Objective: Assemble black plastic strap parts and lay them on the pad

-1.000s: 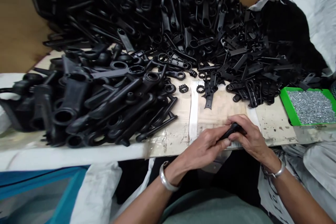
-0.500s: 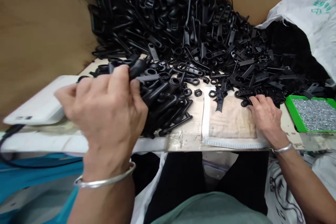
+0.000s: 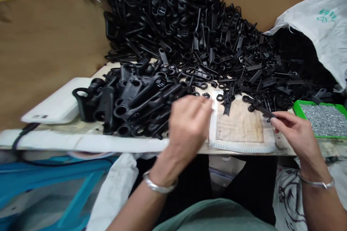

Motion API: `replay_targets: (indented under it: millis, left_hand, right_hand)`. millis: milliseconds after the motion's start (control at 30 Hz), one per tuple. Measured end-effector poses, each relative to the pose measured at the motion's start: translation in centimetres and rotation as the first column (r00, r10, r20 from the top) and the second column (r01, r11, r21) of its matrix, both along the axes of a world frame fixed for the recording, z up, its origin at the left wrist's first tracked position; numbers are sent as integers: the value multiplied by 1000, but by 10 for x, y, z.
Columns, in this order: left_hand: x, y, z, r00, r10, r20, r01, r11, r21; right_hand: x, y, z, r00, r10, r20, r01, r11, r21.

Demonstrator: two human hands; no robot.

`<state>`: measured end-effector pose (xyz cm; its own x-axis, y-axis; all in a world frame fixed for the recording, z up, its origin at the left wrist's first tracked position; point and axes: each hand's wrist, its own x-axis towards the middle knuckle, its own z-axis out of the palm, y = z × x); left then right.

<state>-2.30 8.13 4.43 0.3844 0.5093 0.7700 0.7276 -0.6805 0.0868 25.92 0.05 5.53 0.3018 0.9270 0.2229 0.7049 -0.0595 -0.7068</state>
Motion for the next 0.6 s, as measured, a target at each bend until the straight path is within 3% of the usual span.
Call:
replay_targets:
  millis: [133,233,300,400,467,533,600]
  left_hand:
    - [52,-31,-25,936,-319,-148,298,943,-150]
    - [73,-30,-38,922,-376,-93,349,911,-220]
    - [74,-26,-42,922,-387,3,376,894,-243]
    - [59,-25,-44,896,-366,252,436,833,-339]
    - [44,-31,-42,833,-238,499,498,715,-490]
    - [30,-39,-40,700,4,714,620,493,-610]
    - [18,-46,-37,535,245,809,763,271,-587]
  right_hand:
    - [-28,-14,-1,989,69,131,-84,990,111]
    - [-42,-14,-1,980,164,-111,-163,987,14]
    - [-46,-9,0,927,196,-319,-229,971,-67]
    - [-50,9,-2,883,257,-394,-330,935,-128]
    - [-57,31,-5,924,298,-239,-331,937,-113]
    - [-71,57,-9,945,318,78,-313,947,-68]
    - [-89,83,-12,852,336,402,-325,941,-97]
